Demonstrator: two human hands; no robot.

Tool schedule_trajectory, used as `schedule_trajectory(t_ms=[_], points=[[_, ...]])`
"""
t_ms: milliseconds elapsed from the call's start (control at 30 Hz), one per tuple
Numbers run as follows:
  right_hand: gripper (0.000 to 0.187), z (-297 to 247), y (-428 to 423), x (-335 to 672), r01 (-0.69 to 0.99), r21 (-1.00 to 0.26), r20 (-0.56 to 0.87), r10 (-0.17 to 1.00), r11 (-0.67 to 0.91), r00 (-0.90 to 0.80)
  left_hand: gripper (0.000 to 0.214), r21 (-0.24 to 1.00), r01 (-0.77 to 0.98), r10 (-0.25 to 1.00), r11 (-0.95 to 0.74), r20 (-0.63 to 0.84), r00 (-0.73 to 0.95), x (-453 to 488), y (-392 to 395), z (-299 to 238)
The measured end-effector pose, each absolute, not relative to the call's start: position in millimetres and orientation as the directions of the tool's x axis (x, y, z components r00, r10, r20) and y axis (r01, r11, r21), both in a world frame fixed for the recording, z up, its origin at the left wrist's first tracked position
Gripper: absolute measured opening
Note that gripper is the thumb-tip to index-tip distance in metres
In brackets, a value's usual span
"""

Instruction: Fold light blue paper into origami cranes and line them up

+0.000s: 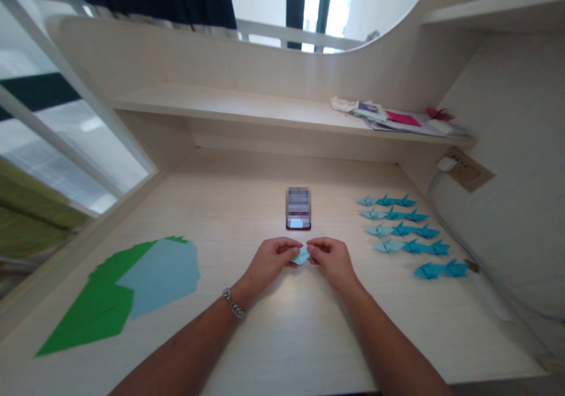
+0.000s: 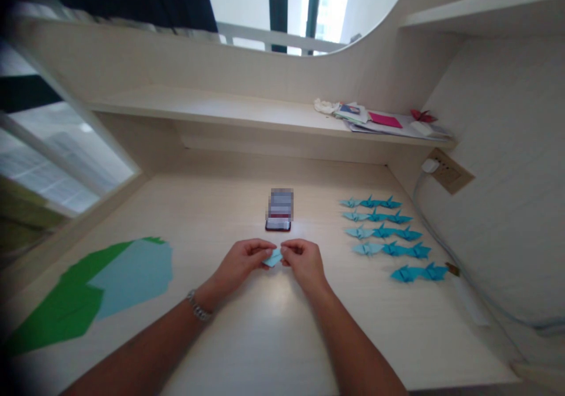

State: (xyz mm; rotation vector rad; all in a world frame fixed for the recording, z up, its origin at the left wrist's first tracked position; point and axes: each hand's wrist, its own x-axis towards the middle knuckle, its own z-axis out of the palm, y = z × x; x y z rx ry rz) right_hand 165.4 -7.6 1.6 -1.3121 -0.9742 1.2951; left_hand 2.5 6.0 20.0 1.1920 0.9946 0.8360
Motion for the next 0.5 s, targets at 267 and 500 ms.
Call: schedule_trajectory(t_ms=[267, 500], points=[[0.024, -1.4, -8.7, 163.7, -0.043, -0.987, -0.159, 0.986, -0.157, 0.040, 0.025, 0.992, -0.016, 0.907, 0.129, -0.111, 0.406, 1.6, 6.5, 9.3], [0.024, 2.4, -10.6, 162.9, -0.041, -0.985, -0.171, 0.985, -0.170, 0.031, 0.024, 0.996, -0.020, 0.909, 0.090, -0.074, 0.409, 2.9, 4.2, 12.6]])
